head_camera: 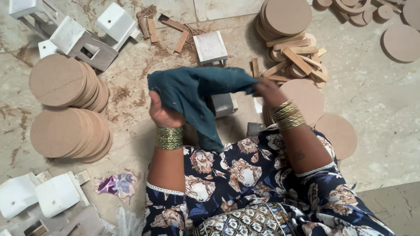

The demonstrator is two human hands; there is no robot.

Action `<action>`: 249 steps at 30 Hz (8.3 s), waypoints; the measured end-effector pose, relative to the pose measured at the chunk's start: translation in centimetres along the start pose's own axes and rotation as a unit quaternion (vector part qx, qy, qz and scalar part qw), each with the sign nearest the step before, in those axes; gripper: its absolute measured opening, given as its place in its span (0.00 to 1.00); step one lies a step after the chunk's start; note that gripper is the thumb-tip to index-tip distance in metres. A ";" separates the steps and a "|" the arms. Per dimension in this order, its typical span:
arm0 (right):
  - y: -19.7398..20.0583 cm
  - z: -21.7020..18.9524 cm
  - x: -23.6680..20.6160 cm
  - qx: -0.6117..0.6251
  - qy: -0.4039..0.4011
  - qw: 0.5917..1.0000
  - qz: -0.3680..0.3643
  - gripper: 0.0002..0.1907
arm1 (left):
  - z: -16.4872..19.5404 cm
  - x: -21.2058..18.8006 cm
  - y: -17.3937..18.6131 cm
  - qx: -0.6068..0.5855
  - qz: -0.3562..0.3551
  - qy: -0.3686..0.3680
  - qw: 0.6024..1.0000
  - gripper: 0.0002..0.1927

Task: The person sits on the floor and wipes a small white wooden stool with a dark cloth. They clean the top, sides, and legs of the stool, turning it over to reach different surfaces. The person also wipes a separate white wooden drawer-like piece with the same cloth.

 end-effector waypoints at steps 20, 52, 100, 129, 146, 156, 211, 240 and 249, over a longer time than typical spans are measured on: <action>-8.2 3.4 2.2 0.444 0.048 0.885 -0.133 0.34 | -3.2 -1.9 1.9 -0.056 -0.049 0.170 0.983 0.36; -9.4 0.0 2.7 0.462 0.030 0.870 -0.170 0.21 | -5.5 -6.9 -7.1 0.106 -0.132 0.158 0.973 0.48; -1.0 -9.6 -6.9 -0.135 0.311 0.925 0.173 0.21 | -11.3 -4.1 -2.3 0.629 0.076 0.012 0.773 0.32; 1.2 -4.9 -3.0 -0.459 0.070 0.858 0.219 0.22 | -9.6 -1.3 7.3 0.334 0.329 -0.077 0.880 0.34; -4.8 -4.2 -3.2 0.356 0.060 0.929 0.085 0.40 | -14.8 -1.6 10.2 0.100 0.243 0.147 0.954 0.34; -2.7 -3.7 -3.6 -0.164 0.159 0.944 0.238 0.42 | -11.7 -1.5 10.4 0.504 0.158 0.028 0.849 0.41; -5.8 -2.6 -0.7 -0.157 0.225 0.954 0.124 0.29 | -10.7 -2.4 12.4 0.649 0.139 0.148 0.733 0.32; -6.2 5.7 5.1 -0.212 0.119 0.966 0.085 0.27 | -10.5 0.2 16.6 0.691 0.208 0.137 0.679 0.48; -8.5 5.9 3.4 -0.461 -0.011 0.872 -0.167 0.23 | -9.8 -0.3 15.8 0.660 0.262 0.171 0.683 0.46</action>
Point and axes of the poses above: each hand's wrist, its own x-axis towards the middle knuckle, its own y-axis out of the back of the hand, z = x × y, the point moved 3 cm from there along x, towards the middle knuckle, and after that the axes turned 15 degrees about -x, right-handed, at the moved point
